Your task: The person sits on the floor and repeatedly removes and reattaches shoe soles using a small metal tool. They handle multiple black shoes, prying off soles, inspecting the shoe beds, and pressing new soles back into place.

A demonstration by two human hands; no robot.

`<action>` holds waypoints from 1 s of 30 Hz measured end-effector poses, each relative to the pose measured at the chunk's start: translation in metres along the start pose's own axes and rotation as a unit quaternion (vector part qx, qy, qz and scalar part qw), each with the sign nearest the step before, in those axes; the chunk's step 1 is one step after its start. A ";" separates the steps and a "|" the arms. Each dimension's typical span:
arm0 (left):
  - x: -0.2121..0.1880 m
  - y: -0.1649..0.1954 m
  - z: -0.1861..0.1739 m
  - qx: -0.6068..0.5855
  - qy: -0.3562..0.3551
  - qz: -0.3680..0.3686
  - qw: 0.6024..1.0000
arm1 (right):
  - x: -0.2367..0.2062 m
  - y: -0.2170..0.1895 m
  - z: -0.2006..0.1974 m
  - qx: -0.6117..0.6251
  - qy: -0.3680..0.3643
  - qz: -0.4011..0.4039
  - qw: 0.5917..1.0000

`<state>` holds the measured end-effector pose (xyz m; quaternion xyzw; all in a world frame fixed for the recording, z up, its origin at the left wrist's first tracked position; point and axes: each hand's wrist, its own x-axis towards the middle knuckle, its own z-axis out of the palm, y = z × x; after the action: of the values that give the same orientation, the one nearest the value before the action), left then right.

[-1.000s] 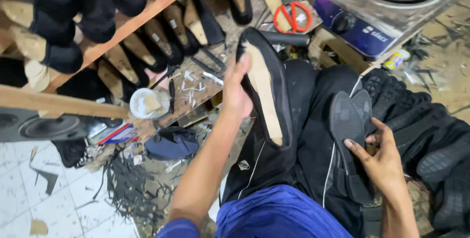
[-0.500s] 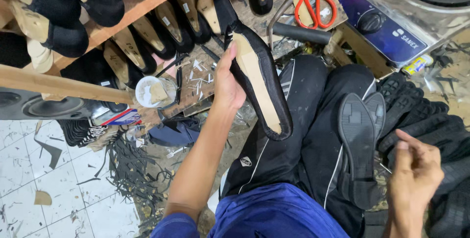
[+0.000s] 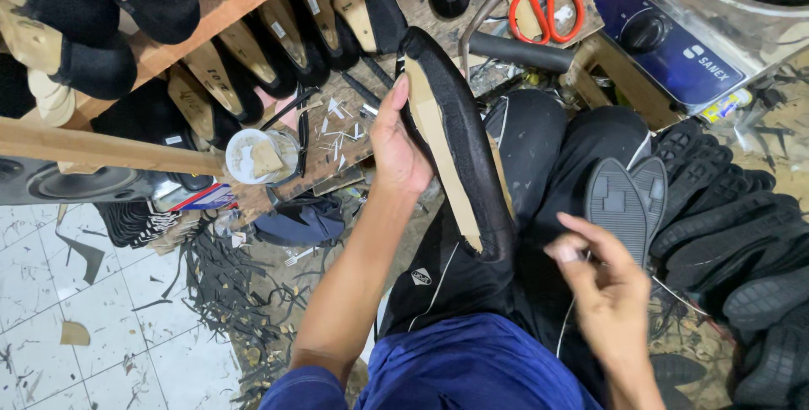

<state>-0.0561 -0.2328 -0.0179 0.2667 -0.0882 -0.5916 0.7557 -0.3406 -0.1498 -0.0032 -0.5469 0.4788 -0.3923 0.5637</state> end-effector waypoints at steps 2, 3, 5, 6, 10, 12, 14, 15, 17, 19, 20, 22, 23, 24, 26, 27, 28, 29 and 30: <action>-0.006 -0.003 0.007 -0.005 -0.005 0.008 1.000 | -0.003 -0.003 0.011 -0.017 -0.039 0.029 0.999; -0.010 -0.004 0.011 -0.011 -0.006 0.013 1.000 | -0.005 -0.005 0.015 -0.026 -0.058 0.043 0.997; -0.019 -0.007 0.020 -0.015 0.013 0.014 1.000 | -0.009 -0.005 0.023 -0.001 -0.089 0.048 0.995; -0.023 -0.008 0.024 -0.012 0.031 0.011 0.999 | -0.011 -0.005 0.025 0.011 -0.103 0.049 0.993; -0.045 -0.009 0.039 -0.013 0.036 0.014 0.999 | -0.020 0.002 0.021 0.163 -0.094 0.103 0.977; -0.057 -0.008 0.042 -0.005 0.022 0.021 1.000 | -0.024 0.004 0.014 0.239 -0.087 0.127 0.959; -0.065 -0.008 0.045 0.002 0.019 0.038 0.999 | -0.027 0.000 -0.001 0.195 -0.104 0.147 0.964; -0.066 -0.008 0.046 0.006 0.021 0.051 0.998 | -0.028 -0.002 -0.006 0.173 -0.113 0.157 0.966; -0.070 -0.006 0.045 0.041 0.013 0.079 0.996 | -0.027 -0.008 -0.025 -0.149 -0.010 -0.074 0.986; -0.069 -0.003 0.042 0.103 -0.010 0.108 0.989 | -0.030 -0.011 -0.034 -0.397 0.075 -0.118 0.907; -0.066 -0.002 0.041 0.143 -0.001 0.127 0.982 | -0.030 -0.011 -0.039 -0.484 0.110 -0.049 0.867; -0.061 -0.001 0.036 0.224 0.021 0.160 0.961 | -0.033 -0.007 -0.046 -0.565 0.131 0.039 0.814; -0.059 -0.001 0.033 0.236 0.032 0.163 0.957 | -0.035 -0.003 -0.049 -0.567 0.117 0.059 0.813; -0.055 -0.002 0.029 0.249 0.042 0.165 0.953 | -0.037 0.002 -0.051 -0.568 0.104 0.079 0.812; -0.053 -0.007 0.022 0.264 0.059 0.160 0.949 | -0.042 0.013 -0.054 -0.555 0.114 0.079 0.820; -0.052 -0.010 0.019 0.266 0.063 0.155 0.949 | -0.044 0.017 -0.056 -0.549 0.122 0.080 0.823; -0.051 -0.012 0.016 0.268 0.066 0.151 0.949 | -0.045 0.021 -0.058 -0.542 0.131 0.069 0.827; -0.050 -0.013 0.014 0.268 0.064 0.152 0.949 | -0.047 0.023 -0.060 -0.535 0.139 0.058 0.831; -0.050 -0.013 0.011 0.268 0.061 0.153 0.949 | -0.047 0.025 -0.061 -0.528 0.147 0.047 0.835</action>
<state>-0.0862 -0.1909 -0.0056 0.4785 -0.2367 -0.4061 0.7417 -0.4133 -0.1165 -0.0189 -0.6745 0.7153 -0.1287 0.1297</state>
